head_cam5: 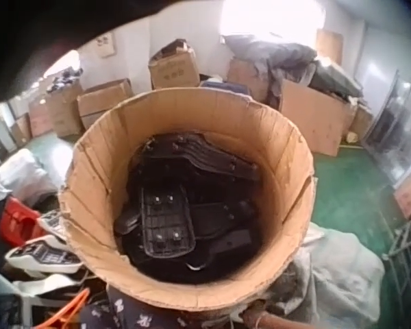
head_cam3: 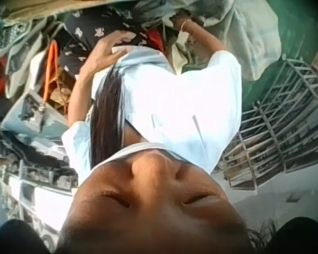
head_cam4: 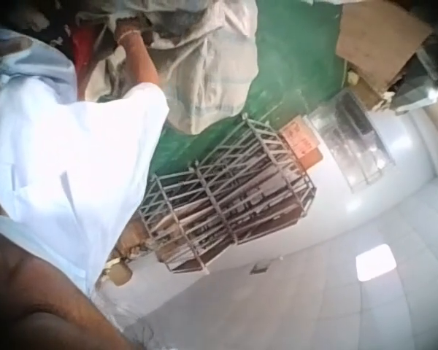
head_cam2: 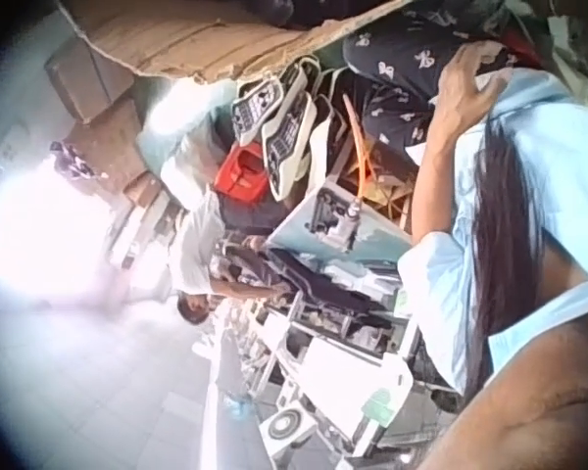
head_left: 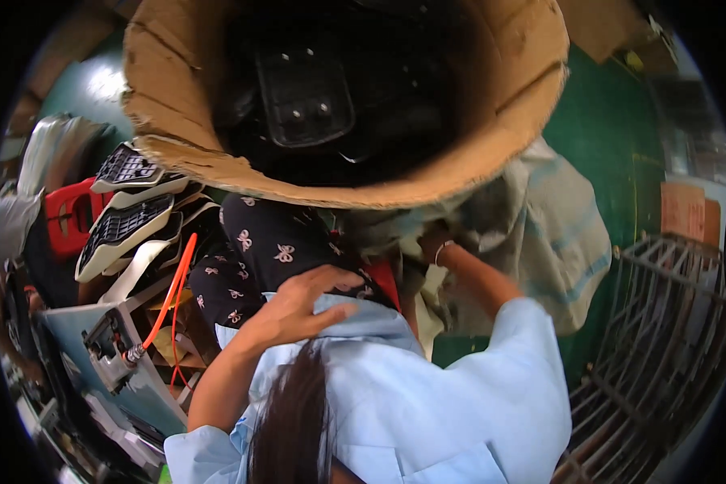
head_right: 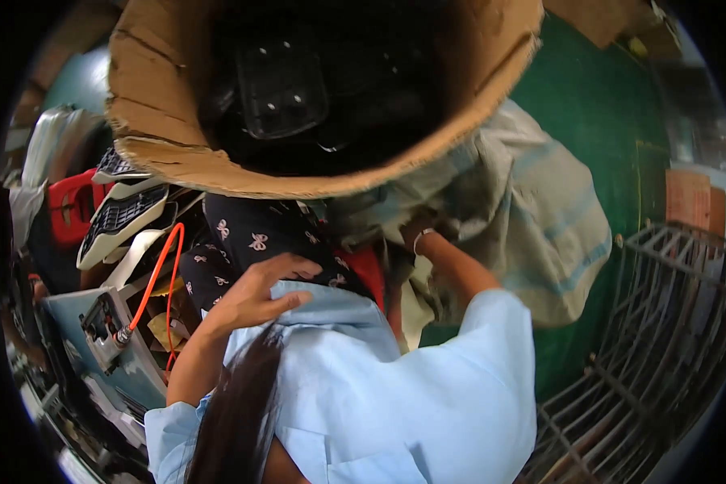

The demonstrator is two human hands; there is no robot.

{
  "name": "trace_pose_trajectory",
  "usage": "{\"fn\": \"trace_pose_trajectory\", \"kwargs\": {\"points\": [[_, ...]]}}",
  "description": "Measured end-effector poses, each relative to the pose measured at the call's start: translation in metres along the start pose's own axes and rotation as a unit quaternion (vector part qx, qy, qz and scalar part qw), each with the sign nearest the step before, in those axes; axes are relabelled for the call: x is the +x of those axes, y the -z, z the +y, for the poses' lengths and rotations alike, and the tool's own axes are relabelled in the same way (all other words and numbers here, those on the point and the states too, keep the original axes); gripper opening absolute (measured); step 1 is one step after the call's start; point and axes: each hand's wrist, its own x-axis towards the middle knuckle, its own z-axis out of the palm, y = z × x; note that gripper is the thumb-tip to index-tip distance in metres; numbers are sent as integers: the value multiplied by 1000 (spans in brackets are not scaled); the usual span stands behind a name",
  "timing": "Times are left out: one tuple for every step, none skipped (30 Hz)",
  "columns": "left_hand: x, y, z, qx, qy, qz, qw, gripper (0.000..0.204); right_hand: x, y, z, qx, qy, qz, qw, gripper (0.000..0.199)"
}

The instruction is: Assembling foam and plastic bases to manufacture vehicle seats.

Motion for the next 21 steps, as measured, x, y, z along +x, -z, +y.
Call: {"fn": "trace_pose_trajectory", "kwargs": {"points": [[0, -1, 0, -13, -4, -5, 1000, 42, 1, -18, 0, 10, 21, -56, 998, 28], [1, -2, -1, -19, -13, 6, 1000, 41, -3, -37, 0, 17, 40, -109, 993, 27], [0, -1, -2, -31, 10, 18, 999, 40, -41, -72, 6, 22, 60, -163, 985, 27], [-3, -1, -5, -29, 10, 48, 998, 38, -63, -98, -3, 29, 75, -220, 972, 26], [-2, -1, -9, -29, 2, 68, 997, 36, -92, -113, -3, 41, 76, -281, 956, 26], [-2, -3, -13, -40, -1, 84, 996, 34, -92, -124, 13, 55, 72, -341, 936, 25], [0, -5, -18, -38, -13, 87, 995, 34, -88, -126, 25, 72, 65, -400, 912, 25], [-11, -10, -29, -91, 51, 108, 989, 34, -81, -75, -8, 52, 96, -388, 915, 25], [-29, -16, -41, -156, 100, 140, 973, 34, -60, 27, -44, -43, 90, -398, 912, 30], [-27, -24, -53, -174, 106, 154, 967, 32, -79, 73, -44, -27, 71, -335, 939, 30], [-22, -31, -54, -175, 99, 147, 968, 32, -101, 109, -44, -2, 47, -269, 962, 31], [-17, -35, -53, -223, 108, 140, 959, 33, -129, 154, -38, 55, 69, -171, 981, 33], [-13, -37, -54, -266, 122, 141, 946, 35, -149, 221, -47, 24, 103, -123, 987, 31], [-13, -43, -59, -283, 143, 157, 935, 37, -163, 284, -57, 11, 72, -148, 986, 24], [-14, -47, -63, -281, 136, 165, 936, 37, -188, 321, -58, 20, 179, 18, 983, 16], [-15, -50, -67, -293, 155, 185, 925, 37, -202, 359, -65, 42, 216, 23, 975, 14], [-16, -51, -71, -308, 172, 204, 913, 37, -214, 394, -75, 10, 227, 20, 974, 10], [-18, -50, -73, -321, 178, 221, 904, 39, -227, 426, -81, 16, 231, 40, 972, 12], [-23, -49, -73, -321, 171, 231, 902, 39, -241, 455, -85, 22, 236, 59, 970, 14], [-22, -45, -69, -339, 163, 250, 892, 41, -265, 483, -96, -4, 204, 94, 975, 17], [-25, -41, -68, -356, 162, 279, 877, 44, -284, 504, -102, -27, 184, 128, 974, 19]]}}
